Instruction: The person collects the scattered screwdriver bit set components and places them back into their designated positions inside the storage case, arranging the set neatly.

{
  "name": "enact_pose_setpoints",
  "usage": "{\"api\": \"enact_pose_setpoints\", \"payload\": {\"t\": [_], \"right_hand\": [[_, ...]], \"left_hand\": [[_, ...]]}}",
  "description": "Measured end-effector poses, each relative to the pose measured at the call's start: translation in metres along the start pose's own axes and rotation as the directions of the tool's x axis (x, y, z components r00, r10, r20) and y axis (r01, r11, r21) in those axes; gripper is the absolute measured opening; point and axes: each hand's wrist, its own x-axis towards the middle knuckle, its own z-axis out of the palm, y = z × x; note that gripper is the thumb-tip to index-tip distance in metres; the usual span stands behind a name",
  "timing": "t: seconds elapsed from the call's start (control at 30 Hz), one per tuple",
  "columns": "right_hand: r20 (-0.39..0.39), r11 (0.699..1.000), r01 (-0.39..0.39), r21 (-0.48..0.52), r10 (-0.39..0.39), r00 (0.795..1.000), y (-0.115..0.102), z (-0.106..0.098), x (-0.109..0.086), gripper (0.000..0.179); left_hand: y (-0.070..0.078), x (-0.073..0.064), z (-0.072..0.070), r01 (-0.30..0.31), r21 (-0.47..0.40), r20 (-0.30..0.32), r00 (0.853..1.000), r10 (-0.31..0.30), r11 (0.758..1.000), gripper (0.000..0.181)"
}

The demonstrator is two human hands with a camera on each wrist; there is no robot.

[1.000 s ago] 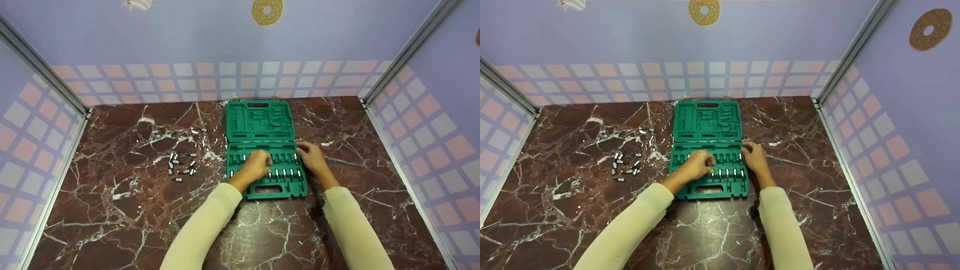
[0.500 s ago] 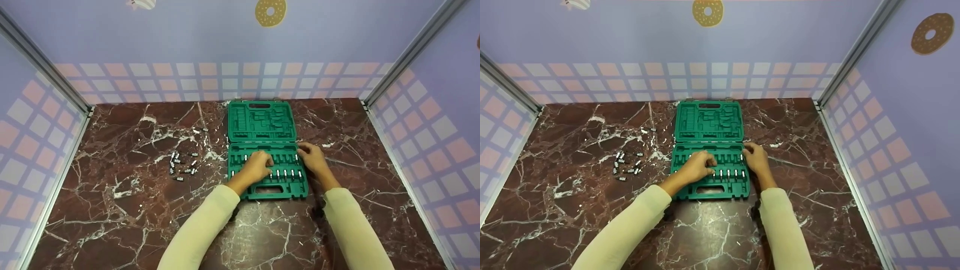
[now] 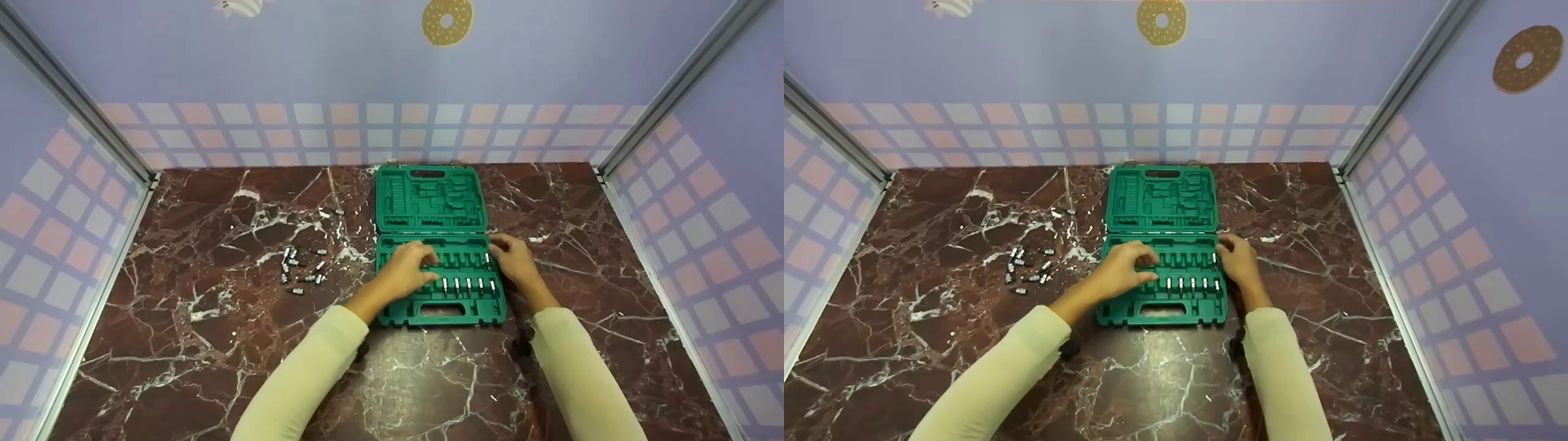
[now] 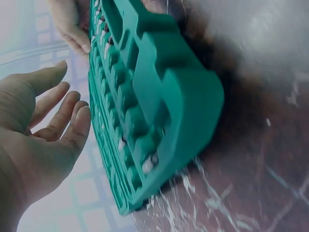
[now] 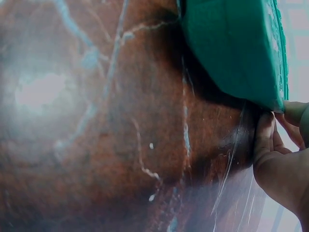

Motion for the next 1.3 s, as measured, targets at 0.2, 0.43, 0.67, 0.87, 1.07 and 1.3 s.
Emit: {"api": "enact_pose_setpoints", "payload": {"t": [0.2,0.43,0.67,0.87,1.07,1.3], "right_hand": [[-0.005,1.0,-0.004,-0.012,0.004,1.0,0.001,-0.001,0.001,0.034],[-0.02,1.0,0.001,-0.019,-0.001,1.0,0.0,-0.001,0.002,0.033],[-0.016,1.0,-0.004,-0.006,0.004,1.0,0.001,0.0,0.002,0.032],[-0.021,1.0,0.009,-0.022,-0.009,1.0,0.001,0.001,0.003,0.032],[-0.025,0.999,0.007,-0.031,-0.008,1.0,0.001,0.0,0.003,0.032],[-0.021,1.0,0.0,-0.023,-0.001,1.0,0.002,0.0,0.004,0.033]], "left_hand": [[-0.012,-0.013,-0.016,-0.004,-0.029,-0.056,0.998,0.002,1.0,0.028],[-0.025,-0.032,-0.038,-0.042,-0.062,-0.112,0.993,0.035,0.997,0.03],[-0.037,-0.051,-0.058,0.002,0.014,-0.138,0.99,0.0,1.0,0.036],[-0.048,-0.066,-0.072,0.013,0.038,-0.166,0.986,-0.006,0.999,0.042],[-0.061,-0.082,-0.082,0.024,0.034,-0.195,0.981,-0.017,0.999,0.044],[-0.081,-0.103,-0.093,0.05,0.094,-0.24,0.97,-0.026,0.994,0.048]]}}
